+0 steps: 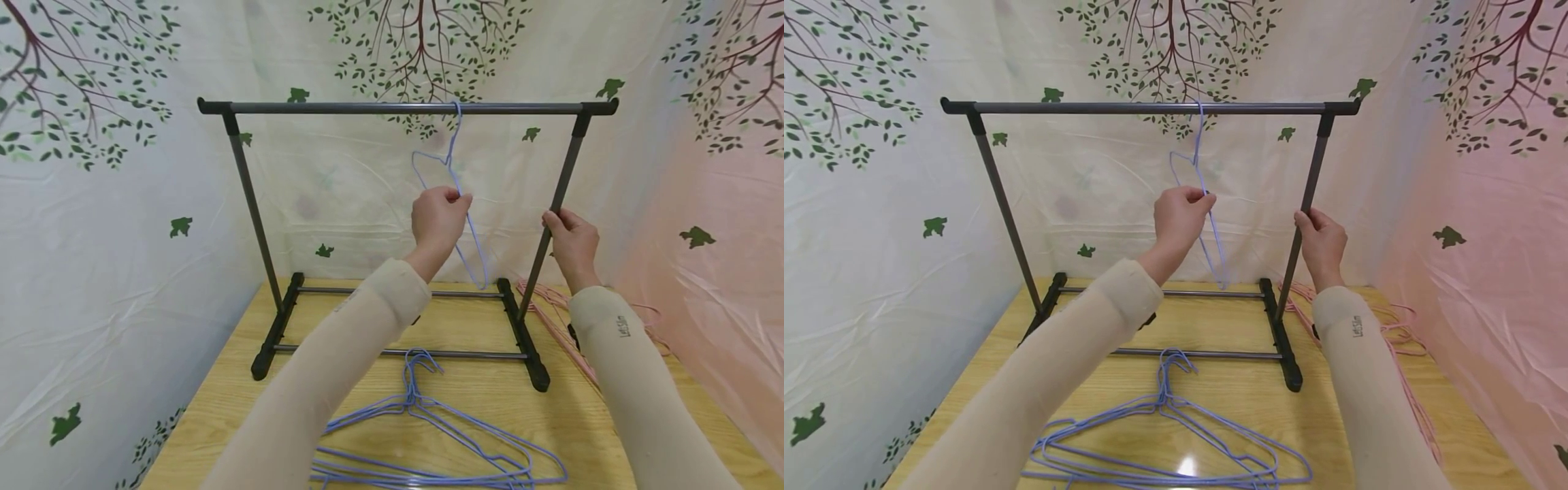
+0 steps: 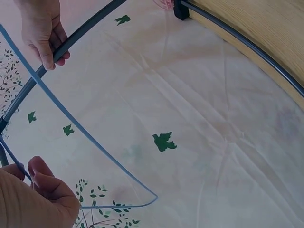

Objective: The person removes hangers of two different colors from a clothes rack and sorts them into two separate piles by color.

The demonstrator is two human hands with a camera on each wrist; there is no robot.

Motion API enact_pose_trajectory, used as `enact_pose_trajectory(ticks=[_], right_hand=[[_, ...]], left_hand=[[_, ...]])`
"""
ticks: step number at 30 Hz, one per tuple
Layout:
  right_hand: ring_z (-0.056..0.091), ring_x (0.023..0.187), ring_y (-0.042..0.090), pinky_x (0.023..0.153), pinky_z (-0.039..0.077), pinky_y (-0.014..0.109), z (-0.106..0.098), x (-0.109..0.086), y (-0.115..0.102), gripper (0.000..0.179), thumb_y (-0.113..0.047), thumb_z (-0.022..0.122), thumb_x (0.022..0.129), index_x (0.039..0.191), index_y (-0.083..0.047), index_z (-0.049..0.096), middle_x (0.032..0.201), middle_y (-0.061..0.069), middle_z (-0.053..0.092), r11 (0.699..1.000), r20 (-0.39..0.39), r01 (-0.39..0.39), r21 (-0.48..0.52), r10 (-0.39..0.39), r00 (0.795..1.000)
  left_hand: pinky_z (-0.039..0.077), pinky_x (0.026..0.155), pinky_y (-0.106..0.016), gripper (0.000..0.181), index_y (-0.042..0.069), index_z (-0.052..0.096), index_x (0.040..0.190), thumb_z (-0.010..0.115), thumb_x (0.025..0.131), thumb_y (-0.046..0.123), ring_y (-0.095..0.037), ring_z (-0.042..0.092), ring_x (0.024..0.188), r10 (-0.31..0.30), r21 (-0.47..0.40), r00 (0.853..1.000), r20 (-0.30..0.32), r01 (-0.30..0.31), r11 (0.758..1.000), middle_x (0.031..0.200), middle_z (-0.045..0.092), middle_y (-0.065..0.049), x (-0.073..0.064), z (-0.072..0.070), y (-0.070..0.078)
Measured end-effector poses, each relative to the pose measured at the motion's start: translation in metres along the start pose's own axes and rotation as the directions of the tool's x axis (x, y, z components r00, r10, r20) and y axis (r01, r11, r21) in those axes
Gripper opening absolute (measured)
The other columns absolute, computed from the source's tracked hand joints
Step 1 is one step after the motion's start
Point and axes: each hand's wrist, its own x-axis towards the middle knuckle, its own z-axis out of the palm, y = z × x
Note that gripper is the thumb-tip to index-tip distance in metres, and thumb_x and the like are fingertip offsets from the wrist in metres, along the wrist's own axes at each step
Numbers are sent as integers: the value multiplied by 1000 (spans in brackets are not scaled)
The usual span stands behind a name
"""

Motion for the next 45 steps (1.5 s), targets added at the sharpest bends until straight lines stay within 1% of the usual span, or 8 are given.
enact_pose_trajectory(ticks=[7, 15, 23, 26, 31, 37, 41, 45], right_hand=[[56, 98, 11, 75, 44, 21, 0, 0, 1, 48, -51, 60, 95, 121, -12, 71, 105, -6, 71, 1000, -5, 3, 3, -3, 1000], [54, 93, 11, 71, 43, 22, 1, 0, 0, 48, -52, 61, 94, 119, -12, 72, 103, -6, 71, 1000, -12, 7, 0, -7, 1000], [55, 95, 9, 65, 46, 19, 1, 1, 1, 50, -51, 60, 95, 121, -10, 71, 102, -7, 70, 1000, -13, 16, -10, -17, 1000], [56, 97, 10, 62, 46, 18, 0, 1, 1, 49, -50, 60, 95, 122, -11, 70, 102, -7, 70, 1000, -1, 9, -3, -9, 1000], [56, 97, 11, 63, 47, 19, 0, 0, 1, 47, -50, 60, 95, 122, -13, 71, 104, -7, 70, 1000, 4, -2, 0, 2, 1000], [56, 96, 10, 77, 42, 21, 1, 1, 0, 49, -50, 61, 95, 121, -10, 71, 102, -7, 71, 1000, -12, 1, 1, -1, 1000], [56, 97, 9, 80, 43, 22, 1, 1, 0, 51, -52, 61, 94, 122, -9, 70, 101, -8, 70, 1000, -17, -4, -4, 4, 1000], [57, 98, 9, 81, 43, 22, 1, 2, 1, 52, -52, 60, 94, 124, -10, 70, 102, -8, 70, 1000, -9, -3, -7, 3, 1000]], left_hand=[[52, 76, -25, 16, 9, 79, 98, 71, 93, 22, -13, 68, 82, 33, -81, 998, -52, -37, 996, 90, 75, 0, 2, -4, -3], [51, 69, -22, 16, 6, 78, 98, 70, 94, 19, -13, 68, 75, 82, -171, 996, -26, -85, 982, 83, 75, 0, -2, -19, -10], [51, 67, -20, 14, 3, 78, 98, 71, 92, 13, -13, 71, 77, 116, -252, 993, -27, -119, 960, 84, 76, -4, 6, -36, -12], [51, 66, -20, 13, 3, 78, 96, 71, 92, 13, -12, 70, 75, 132, -264, 991, -14, -131, 956, 83, 75, -4, 4, -40, -11], [50, 64, -22, 12, 4, 78, 96, 72, 92, 13, -11, 66, 73, 110, -307, 993, 52, -89, 948, 82, 73, -4, -5, -50, -15], [50, 64, -23, 16, 1, 76, 102, 71, 93, 13, -19, 69, 79, 90, -336, 988, 128, -42, 941, 87, 73, -9, -17, -66, -34], [52, 68, -25, 18, 0, 75, 105, 69, 95, 13, -25, 69, 84, 101, -323, 980, 172, -41, 946, 88, 73, -10, -27, -79, -53], [53, 71, -26, 19, 0, 75, 108, 66, 97, 12, -23, 68, 83, 109, -287, 969, 222, -42, 957, 90, 74, -10, -35, -92, -76]])
